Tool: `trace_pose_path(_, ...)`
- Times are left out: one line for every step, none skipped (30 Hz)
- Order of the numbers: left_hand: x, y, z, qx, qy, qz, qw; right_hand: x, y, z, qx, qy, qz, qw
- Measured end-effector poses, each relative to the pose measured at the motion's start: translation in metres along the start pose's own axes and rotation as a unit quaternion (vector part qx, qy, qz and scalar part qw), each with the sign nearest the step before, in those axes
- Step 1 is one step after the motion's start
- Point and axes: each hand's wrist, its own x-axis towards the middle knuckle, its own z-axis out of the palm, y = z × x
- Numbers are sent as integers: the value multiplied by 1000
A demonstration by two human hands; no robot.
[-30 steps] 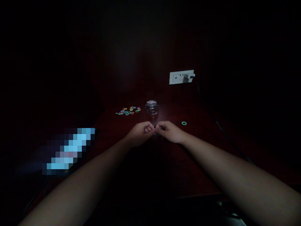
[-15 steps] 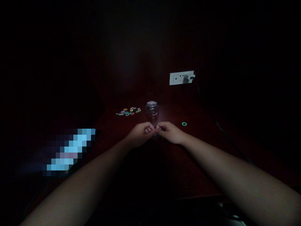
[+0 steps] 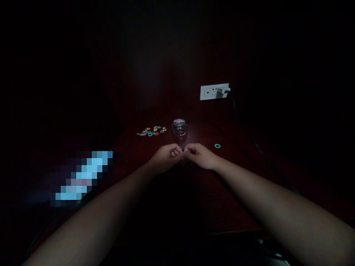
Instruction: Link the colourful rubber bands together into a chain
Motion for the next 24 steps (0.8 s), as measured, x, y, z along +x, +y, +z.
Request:
trace_pose_path(0, 0, 0, 0, 0, 0, 1000, 0, 0, 0, -1, -1, 0, 1000)
trace_pose_path(0, 0, 0, 0, 1, 0, 1000, 0, 1, 0, -3, -2, -1, 1000)
trace_pose_path(0, 0, 0, 1, 1, 0, 1000, 0, 1, 0, -5, -2, -2, 1000)
trace_pose_path(0, 0, 0, 2, 1, 0, 1000, 0, 1, 0, -6, -1, -2, 1000)
trace_pose_path(0, 0, 0, 4, 1, -1, 1000, 0, 1, 0, -7, -1, -4, 1000)
trace_pose_path(0, 1, 0, 7, 2, -2, 1000, 0, 1, 0, -9, 0, -6, 1000)
trace_pose_path(0, 1, 0, 11, 2, -3, 1000, 0, 1, -1, -12, 0, -8, 1000)
trace_pose_path(0, 1, 0, 13, 3, -4, 1000, 0, 1, -1, -14, 0, -11, 1000)
trace_pose_path(0, 1, 0, 13, 3, -3, 1000, 0, 1, -1, -14, 0, -12, 1000)
trace_pose_path(0, 0, 0, 13, 2, -1, 1000, 0, 1, -1, -14, -1, -12, 1000)
trace_pose_path(0, 0, 0, 12, 3, 0, 1000, 0, 1, -1, -12, -1, -11, 1000)
trace_pose_path(0, 0, 0, 12, 4, 2, 1000, 0, 1, -1, -8, -3, -9, 1000)
trace_pose_path(0, 0, 0, 13, 5, 3, 1000, 0, 1, -1, -5, -4, -7, 1000)
trace_pose_path(0, 0, 0, 14, 7, 3, 1000, 0, 1, -1, -2, -4, -6, 1000)
trace_pose_path(-1, 0, 0, 15, 7, 2, 1000, 1, 1, -1, -2, -4, -5, 1000)
trace_pose_path(-1, 0, 0, 14, 8, 1, 1000, 1, 1, -1, -2, -4, -6, 1000)
trace_pose_path(-1, -1, 0, 14, 7, 0, 1000, 0, 1, -1, -4, -3, -6, 1000)
trace_pose_path(0, -1, 0, 14, 7, -1, 1000, 0, 1, -1, -5, -2, -6, 1000)
trace_pose_path(0, -1, 0, 16, 7, -2, 1000, 0, 1, -1, -6, -1, -5, 1000)
trace_pose_path(0, -2, 0, 19, 6, -3, 1000, 0, 1, -1, -7, -1, -4, 1000)
trace_pose_path(0, -2, 0, 22, 6, -3, 1000, 0, 1, -1, -8, -1, -4, 1000)
trace_pose_path(0, -2, 0, 24, 6, -1, 1000, 0, 1, -1, -9, -2, -5, 1000)
trace_pose_path(0, -3, 0, 26, 6, 1, 1000, 1, 1, -1, -10, -2, -7, 1000)
trace_pose_path(0, -3, 0, 27, 6, 2, 1000, 1, 2, -1, -10, -2, -9, 1000)
